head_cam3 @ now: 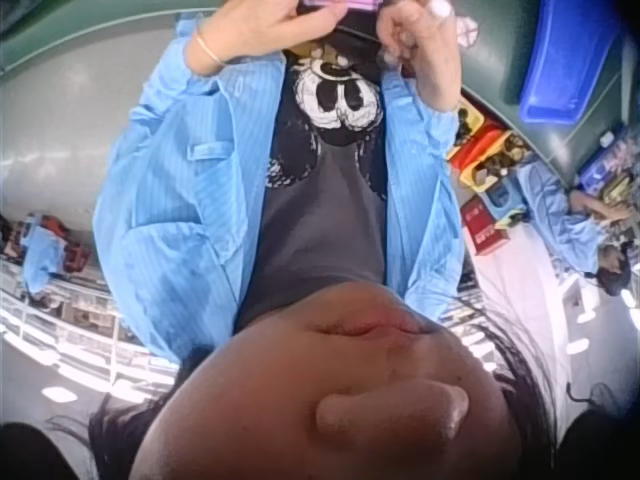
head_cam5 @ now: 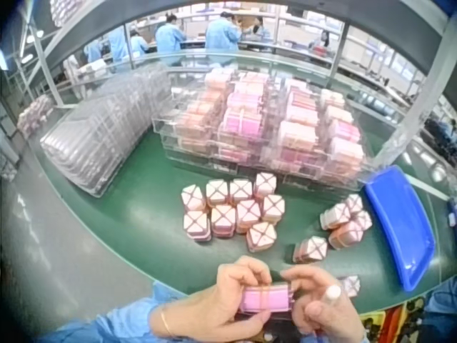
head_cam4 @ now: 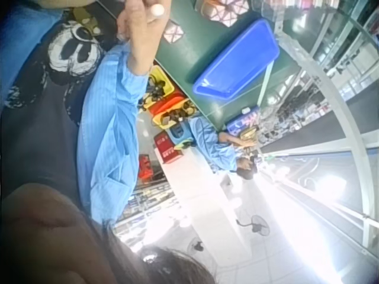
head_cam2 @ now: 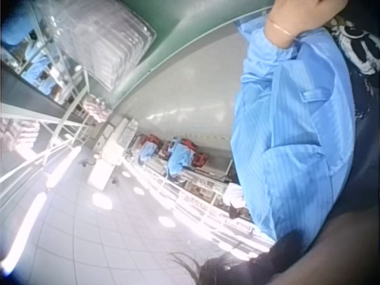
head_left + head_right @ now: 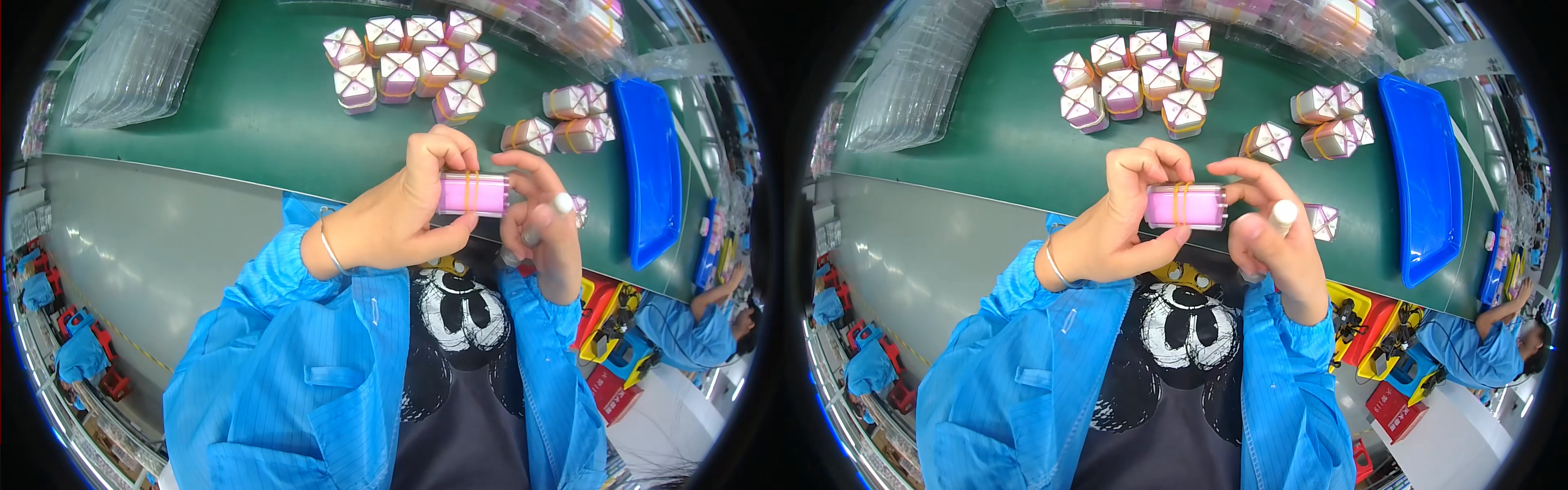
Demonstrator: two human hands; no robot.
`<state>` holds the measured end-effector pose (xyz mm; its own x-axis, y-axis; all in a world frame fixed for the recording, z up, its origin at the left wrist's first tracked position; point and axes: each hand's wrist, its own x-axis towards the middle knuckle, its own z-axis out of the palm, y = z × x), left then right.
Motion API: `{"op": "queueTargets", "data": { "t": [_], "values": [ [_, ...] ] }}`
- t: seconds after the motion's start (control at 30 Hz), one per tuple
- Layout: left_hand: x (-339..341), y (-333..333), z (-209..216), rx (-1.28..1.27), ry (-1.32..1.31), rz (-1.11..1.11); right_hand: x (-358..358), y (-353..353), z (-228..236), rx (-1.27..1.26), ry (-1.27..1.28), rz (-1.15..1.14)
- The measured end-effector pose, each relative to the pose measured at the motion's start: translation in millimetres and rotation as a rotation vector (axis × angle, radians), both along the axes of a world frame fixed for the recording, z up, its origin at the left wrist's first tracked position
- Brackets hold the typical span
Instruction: Assemble small cube-shaped puzzle objects on a production line and apply a substance using an applicator tool.
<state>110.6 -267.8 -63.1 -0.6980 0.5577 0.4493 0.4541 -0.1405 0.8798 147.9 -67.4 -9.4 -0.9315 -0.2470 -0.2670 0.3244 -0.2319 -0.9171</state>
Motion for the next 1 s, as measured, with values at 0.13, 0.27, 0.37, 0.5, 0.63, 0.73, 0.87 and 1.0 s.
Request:
{"op": "queueTargets", "data": {
  "t": [0.13, 0.27, 0.37, 0.5, 0.63, 0.73, 0.87, 1.0],
  "values": [
    [5, 4, 2, 0.078, -0.092, 0.060, 0, -1, -4, 0.060, -0.060, -0.003],
    [7, 2, 1, 0.229, -0.216, 0.111, 0, 3, -9, -0.034, 0.021, -0.081],
    [9, -2, 5, 0.261, -0.408, 0.075, 3, 0, -6, 0.001, 0.049, -0.130],
    [12, -1, 3, 0.353, -0.636, 0.023, 2, 2, -9, -0.026, 0.074, -0.107],
    [12, -3, 9, 0.303, -0.718, -0.016, 3, 4, -9, -0.017, 0.086, -0.097],
    [14, -2, 5, 0.307, -0.720, -0.013, 3, 2, -9, 0.006, 0.098, -0.113],
    [12, -1, 6, 0.293, -0.785, -0.013, 3, 1, -11, 0.110, 0.067, -0.151],
    [12, 0, 12, 0.228, -0.870, -0.005, 1, -4, -8, 0.230, -0.041, -0.180]
  ]
}}
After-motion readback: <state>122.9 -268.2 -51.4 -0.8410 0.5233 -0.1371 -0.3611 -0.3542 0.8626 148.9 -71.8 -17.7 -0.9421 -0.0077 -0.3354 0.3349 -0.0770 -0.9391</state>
